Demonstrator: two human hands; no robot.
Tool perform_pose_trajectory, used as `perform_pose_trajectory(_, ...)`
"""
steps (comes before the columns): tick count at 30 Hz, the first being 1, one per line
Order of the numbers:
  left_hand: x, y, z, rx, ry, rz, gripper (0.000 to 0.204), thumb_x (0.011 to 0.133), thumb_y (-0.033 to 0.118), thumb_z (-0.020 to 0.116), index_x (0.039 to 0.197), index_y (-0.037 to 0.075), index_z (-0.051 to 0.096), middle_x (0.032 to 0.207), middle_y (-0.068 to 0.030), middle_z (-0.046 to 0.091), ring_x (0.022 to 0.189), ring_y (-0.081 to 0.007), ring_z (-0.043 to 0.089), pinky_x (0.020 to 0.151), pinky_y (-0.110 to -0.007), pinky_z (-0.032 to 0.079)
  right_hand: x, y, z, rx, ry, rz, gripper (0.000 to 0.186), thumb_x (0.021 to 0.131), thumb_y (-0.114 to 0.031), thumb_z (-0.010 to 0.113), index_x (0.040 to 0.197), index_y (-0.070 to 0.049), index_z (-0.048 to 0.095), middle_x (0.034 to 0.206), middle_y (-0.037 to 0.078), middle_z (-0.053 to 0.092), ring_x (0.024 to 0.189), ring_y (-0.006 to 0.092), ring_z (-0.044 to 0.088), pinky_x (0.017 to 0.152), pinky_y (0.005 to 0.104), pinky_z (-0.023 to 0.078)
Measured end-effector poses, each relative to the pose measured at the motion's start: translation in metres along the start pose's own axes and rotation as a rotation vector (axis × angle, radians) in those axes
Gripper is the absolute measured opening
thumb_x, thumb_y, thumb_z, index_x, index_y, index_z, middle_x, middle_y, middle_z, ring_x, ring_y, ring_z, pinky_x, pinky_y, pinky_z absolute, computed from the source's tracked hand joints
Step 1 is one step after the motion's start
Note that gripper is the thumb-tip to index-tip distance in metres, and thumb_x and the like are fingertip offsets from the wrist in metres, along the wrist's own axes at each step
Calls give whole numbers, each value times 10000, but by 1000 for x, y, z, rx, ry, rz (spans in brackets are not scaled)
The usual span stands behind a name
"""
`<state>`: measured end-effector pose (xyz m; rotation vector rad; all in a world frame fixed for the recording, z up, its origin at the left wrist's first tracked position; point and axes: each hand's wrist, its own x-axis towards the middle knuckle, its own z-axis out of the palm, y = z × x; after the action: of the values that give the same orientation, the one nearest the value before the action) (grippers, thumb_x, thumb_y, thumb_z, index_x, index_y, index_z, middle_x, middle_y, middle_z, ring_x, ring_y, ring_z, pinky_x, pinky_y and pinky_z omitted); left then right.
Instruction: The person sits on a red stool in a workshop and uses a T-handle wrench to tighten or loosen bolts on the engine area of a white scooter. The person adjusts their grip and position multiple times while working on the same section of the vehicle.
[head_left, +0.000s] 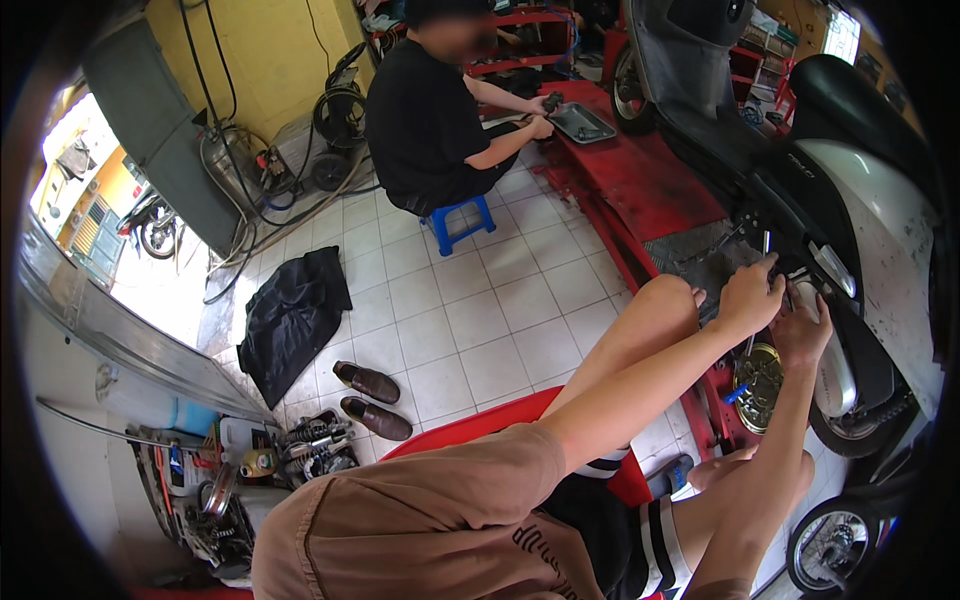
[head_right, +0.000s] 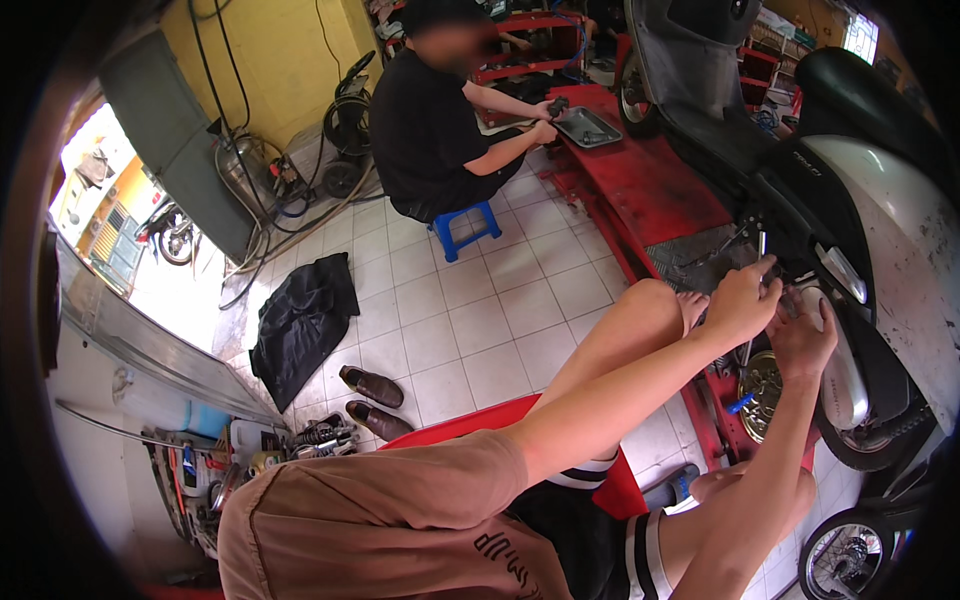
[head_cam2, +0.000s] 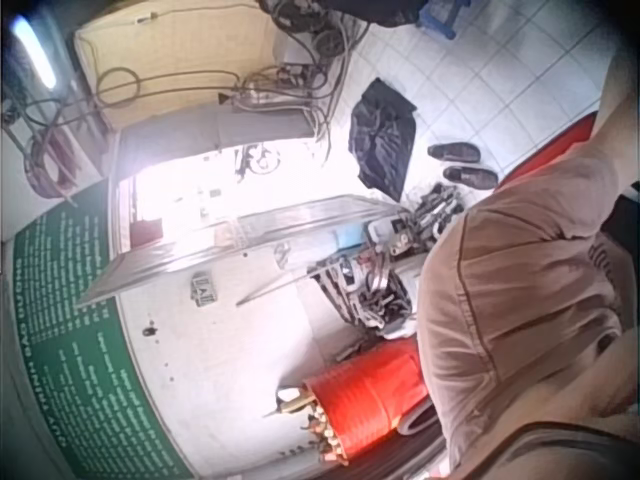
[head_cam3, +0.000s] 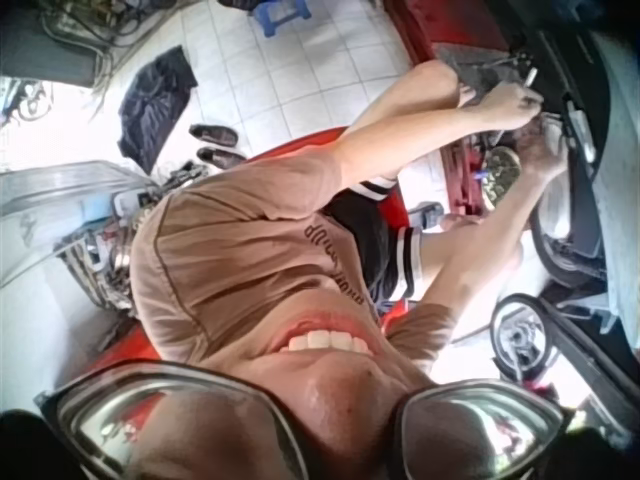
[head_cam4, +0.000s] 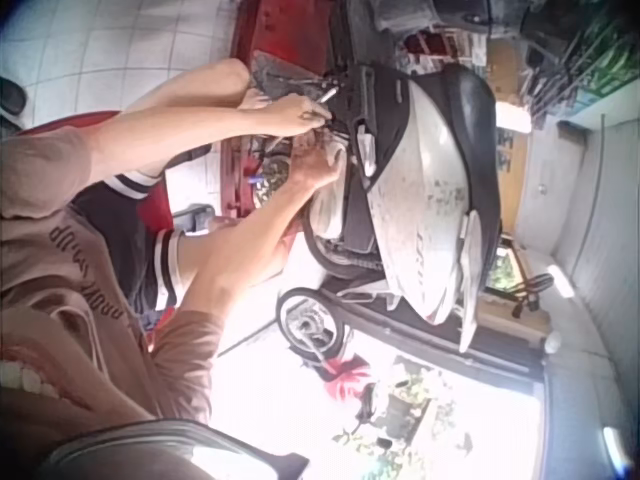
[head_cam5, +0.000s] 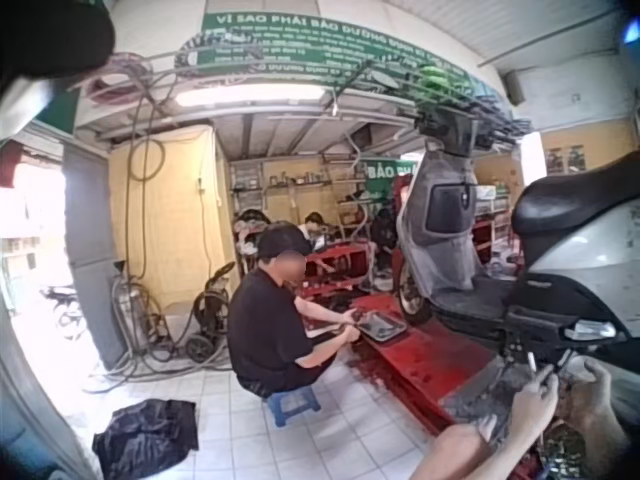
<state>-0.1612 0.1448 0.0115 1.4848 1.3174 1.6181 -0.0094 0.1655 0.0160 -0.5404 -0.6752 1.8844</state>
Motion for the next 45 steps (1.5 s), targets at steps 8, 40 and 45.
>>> perform_pose_trajectory(8, -11, -5, -9, 334, -30, -65, 218, 761, 156, 567, 851, -33, 629, 727, -270, 624, 767, -424, 632, 730, -501, 508, -4, -5, 22, 130, -76, -165, 684, 900, -337, 454, 1423, 22, 197, 1410, 356, 238, 1295, 410, 336, 1078, 444, 318)
perform_pose_trajectory(40, -6, 7, 2, 74, -258, 350, 403, 808, 87, 602, 1203, 10, 571, 682, -164, 648, 575, -193, 644, 589, -296, 495, 13, 7, 0, 72, 0, -133, 696, 868, -439, 365, 1291, 113, 375, 1166, 301, 529, 1051, 363, 547, 963, 422, 414)
perform_pose_trajectory(45, -6, 18, -2, 380, -217, 33, 543, 833, 232, 570, 1320, 18, 460, 790, -175, 678, 781, -349, 661, 736, -440, 510, 8, -2, -9, 134, -30, -191, 694, 865, -430, 396, 1269, 134, 381, 1107, 335, 545, 961, 353, 581, 896, 385, 466)
